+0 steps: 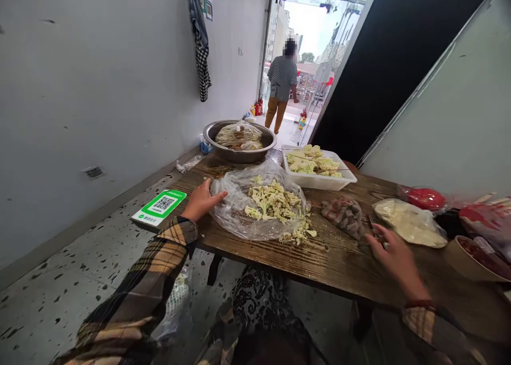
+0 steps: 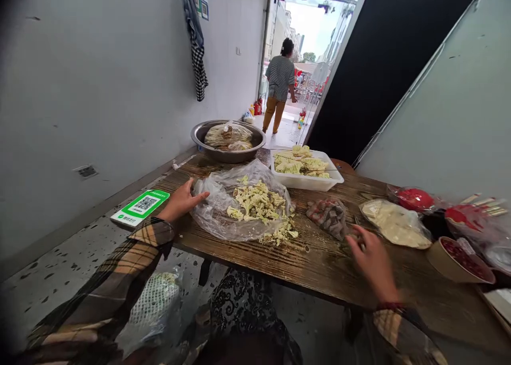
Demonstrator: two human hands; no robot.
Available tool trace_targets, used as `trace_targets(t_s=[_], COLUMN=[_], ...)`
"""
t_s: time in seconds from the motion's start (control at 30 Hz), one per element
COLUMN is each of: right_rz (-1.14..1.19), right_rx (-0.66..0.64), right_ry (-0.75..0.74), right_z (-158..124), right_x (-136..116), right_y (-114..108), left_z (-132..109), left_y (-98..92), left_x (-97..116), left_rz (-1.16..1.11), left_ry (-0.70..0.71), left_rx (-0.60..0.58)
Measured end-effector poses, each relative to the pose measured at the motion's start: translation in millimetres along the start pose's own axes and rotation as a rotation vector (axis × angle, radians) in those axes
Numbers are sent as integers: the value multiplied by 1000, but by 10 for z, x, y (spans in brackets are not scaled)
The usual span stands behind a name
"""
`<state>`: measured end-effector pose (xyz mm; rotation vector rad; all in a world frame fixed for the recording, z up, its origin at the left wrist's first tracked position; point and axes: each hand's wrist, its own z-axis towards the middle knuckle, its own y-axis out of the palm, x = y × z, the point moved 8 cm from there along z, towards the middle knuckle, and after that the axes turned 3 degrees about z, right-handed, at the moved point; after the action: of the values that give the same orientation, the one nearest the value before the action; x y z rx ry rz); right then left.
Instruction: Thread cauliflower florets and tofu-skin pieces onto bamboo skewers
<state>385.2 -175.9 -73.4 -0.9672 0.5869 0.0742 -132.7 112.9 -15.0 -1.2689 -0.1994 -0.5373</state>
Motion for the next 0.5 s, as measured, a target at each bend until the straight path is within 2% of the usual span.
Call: trace_targets(t_s=[0.1, 0.2, 0.27, 0.33, 0.43, 0.5], right_rz=[187, 137, 110, 100, 102, 129], right_rx=[-213, -321, -316, -308, -325, -338], right_ry=[-109, -145, -139, -130, -116, -110], right_z=[204, 484, 675, 817, 925, 969], right_x=[-828, -1408, -1601, -1677, -1695, -1719], right_y=[516, 967, 1136, 1239, 1341, 1378], left_z=[11, -71, -164, -240, -307, -341], left_y=[26, 76, 107, 59, -70, -101], left_x=[112, 243, 316, 323, 256, 227], left_rz=[-160, -496, -735, -870, -881, -867], left_ry=[-76, -153, -202, -241, -255, -251], left_rx=[8, -87, -181, -183, -102, -107])
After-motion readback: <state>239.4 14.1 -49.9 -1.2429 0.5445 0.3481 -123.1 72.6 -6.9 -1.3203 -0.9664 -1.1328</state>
